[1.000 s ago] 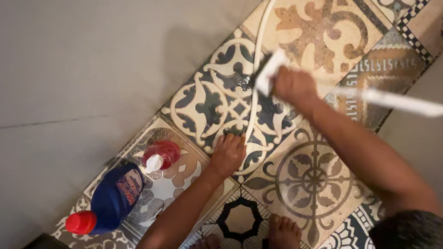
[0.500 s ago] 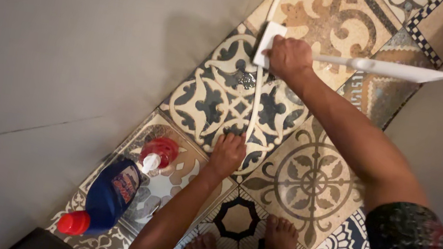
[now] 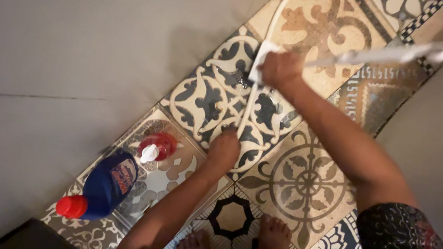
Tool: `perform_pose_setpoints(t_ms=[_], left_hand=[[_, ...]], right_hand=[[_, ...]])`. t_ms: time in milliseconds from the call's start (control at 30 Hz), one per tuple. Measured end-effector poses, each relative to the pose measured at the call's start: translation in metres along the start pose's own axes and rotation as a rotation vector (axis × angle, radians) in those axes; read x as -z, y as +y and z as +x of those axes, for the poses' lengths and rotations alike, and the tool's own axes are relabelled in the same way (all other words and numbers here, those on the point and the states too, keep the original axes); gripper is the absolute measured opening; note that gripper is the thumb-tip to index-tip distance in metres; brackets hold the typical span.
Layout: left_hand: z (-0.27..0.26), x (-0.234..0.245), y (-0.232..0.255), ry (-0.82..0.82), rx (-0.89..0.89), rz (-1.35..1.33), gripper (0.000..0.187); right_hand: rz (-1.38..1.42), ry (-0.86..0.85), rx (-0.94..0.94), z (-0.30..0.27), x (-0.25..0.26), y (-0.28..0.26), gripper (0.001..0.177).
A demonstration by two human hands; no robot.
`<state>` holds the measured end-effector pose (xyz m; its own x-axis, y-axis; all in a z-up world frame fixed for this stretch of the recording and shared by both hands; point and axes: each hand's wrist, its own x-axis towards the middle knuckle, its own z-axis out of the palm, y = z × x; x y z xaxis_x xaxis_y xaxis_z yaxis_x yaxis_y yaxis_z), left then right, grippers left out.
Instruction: The person scrubs the toilet seat and bowl with a brush, wipes the exterior base, and cleans the spray hose using a sponge.
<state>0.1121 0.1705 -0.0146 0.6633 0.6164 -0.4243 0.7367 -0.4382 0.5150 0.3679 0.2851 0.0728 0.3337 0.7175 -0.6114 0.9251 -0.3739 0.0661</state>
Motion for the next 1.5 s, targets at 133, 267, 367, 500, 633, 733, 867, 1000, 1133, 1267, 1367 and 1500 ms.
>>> perform_pose_setpoints(t_ms=[133,267,367,500,633,733,867,1000,1133,1267,1367,1500], left_hand=[[-0.02,0.029,-0.011,-0.329,0.102,-0.071,0.032],[0.023,0.011,0.004,-0.032,0.204,-0.315,0.05],[0.078,-0.006,0.008,0.178,0.141,-0.479,0.042],[0.074,-0.011,0.013,0.269,0.031,-0.521,0.053],[0.027,0.002,0.032,0.097,0.123,-0.456,0.025],[0.018,0.024,0.039,0.098,0.101,-0.388,0.025],[0.023,0.037,0.03,0.129,0.079,-0.262,0.033],[0.022,0.033,0.031,0.135,0.095,-0.251,0.038],[0.02,0.042,0.036,0.069,0.098,-0.223,0.041],[0.019,0.045,0.037,0.033,0.119,-0.199,0.044],[0.015,0.034,0.032,0.02,0.145,-0.182,0.046],[0.016,0.029,0.028,0.087,0.116,-0.167,0.049]], right_hand=[[0.22,0.229,0.187,-0.051,-0.058,-0.003,0.047],[0.192,0.216,0.258,-0.086,-0.069,0.006,0.048],[0.216,0.181,0.21,-0.094,-0.061,0.006,0.049],[0.224,0.287,0.193,-0.077,-0.06,0.016,0.043],[0.159,0.196,-0.046,0.005,-0.043,0.046,0.037],[0.105,0.447,-0.104,0.046,-0.023,0.09,0.043],[0.038,0.203,0.149,0.007,-0.075,0.058,0.036],[0.042,0.092,0.145,-0.03,-0.085,0.03,0.043],[0.097,0.268,-0.126,0.003,-0.006,0.093,0.047],[-0.1,0.097,0.143,-0.004,-0.036,0.059,0.041],[0.146,0.135,0.196,-0.049,-0.094,0.032,0.042],[0.23,0.295,-0.002,0.004,-0.054,0.08,0.032]])
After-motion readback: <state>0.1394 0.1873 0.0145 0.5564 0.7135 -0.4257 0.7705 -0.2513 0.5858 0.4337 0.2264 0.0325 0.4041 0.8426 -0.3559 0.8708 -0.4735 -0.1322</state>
